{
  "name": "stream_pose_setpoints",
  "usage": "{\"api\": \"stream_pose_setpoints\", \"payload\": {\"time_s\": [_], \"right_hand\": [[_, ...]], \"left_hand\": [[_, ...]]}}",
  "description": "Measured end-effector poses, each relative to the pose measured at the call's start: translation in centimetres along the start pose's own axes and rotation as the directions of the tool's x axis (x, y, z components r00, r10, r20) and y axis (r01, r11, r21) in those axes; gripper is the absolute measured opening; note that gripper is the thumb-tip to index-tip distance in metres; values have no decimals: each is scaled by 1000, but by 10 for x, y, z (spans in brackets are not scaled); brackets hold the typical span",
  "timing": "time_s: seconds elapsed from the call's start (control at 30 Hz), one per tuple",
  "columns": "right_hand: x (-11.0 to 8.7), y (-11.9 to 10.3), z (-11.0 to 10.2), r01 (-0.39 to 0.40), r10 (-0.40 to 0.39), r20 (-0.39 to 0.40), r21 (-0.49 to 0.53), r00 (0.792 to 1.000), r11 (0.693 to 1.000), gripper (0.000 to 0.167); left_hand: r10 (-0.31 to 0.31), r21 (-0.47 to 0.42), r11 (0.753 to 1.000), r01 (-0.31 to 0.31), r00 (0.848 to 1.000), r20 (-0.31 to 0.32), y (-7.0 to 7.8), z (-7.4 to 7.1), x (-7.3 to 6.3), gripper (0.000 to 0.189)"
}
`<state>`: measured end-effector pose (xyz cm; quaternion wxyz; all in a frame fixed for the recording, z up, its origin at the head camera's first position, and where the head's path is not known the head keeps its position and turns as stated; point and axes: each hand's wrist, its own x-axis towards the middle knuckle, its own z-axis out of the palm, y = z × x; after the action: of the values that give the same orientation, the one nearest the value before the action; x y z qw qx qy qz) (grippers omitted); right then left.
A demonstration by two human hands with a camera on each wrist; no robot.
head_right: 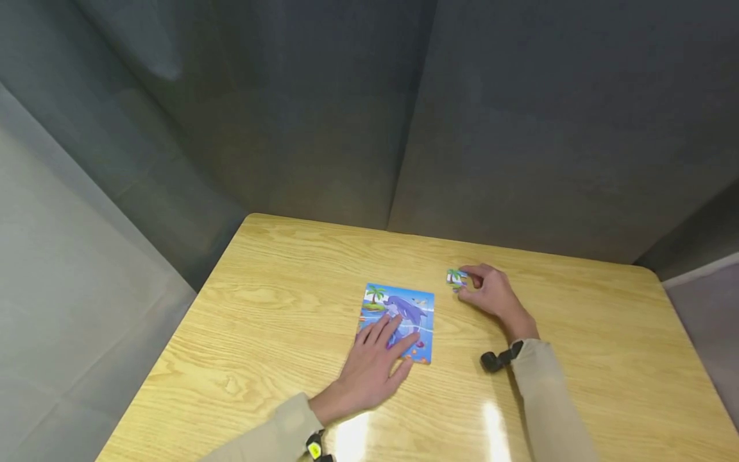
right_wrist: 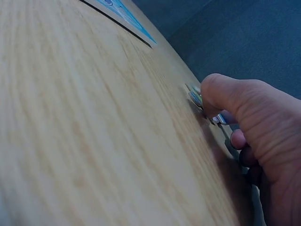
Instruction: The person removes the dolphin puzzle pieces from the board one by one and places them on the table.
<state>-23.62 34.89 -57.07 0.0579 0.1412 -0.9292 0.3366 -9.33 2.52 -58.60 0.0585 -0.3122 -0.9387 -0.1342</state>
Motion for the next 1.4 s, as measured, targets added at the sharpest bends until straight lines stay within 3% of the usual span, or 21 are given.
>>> {"api": "stream_pose_setpoints", "payload": {"time_s": [0.4, 0.77, 1.4], "right_hand": [[-2, 0, 1, -40, 40, 14, 14, 999, 999, 43], [-2, -3, 4, -47, 47, 7, 35, 999, 998, 33], [-3, -1, 0, -92, 92, 2, 39, 996, 995, 36]], "left_hand": [[3, -18, 1000, -3, 1000, -3, 1, 1, -1, 51], [-3, -36, 999, 4, 1000, 12, 1, -2, -4, 51], [2, -31, 1000, -2, 1000, 14, 1, 1, 0, 51]]}}
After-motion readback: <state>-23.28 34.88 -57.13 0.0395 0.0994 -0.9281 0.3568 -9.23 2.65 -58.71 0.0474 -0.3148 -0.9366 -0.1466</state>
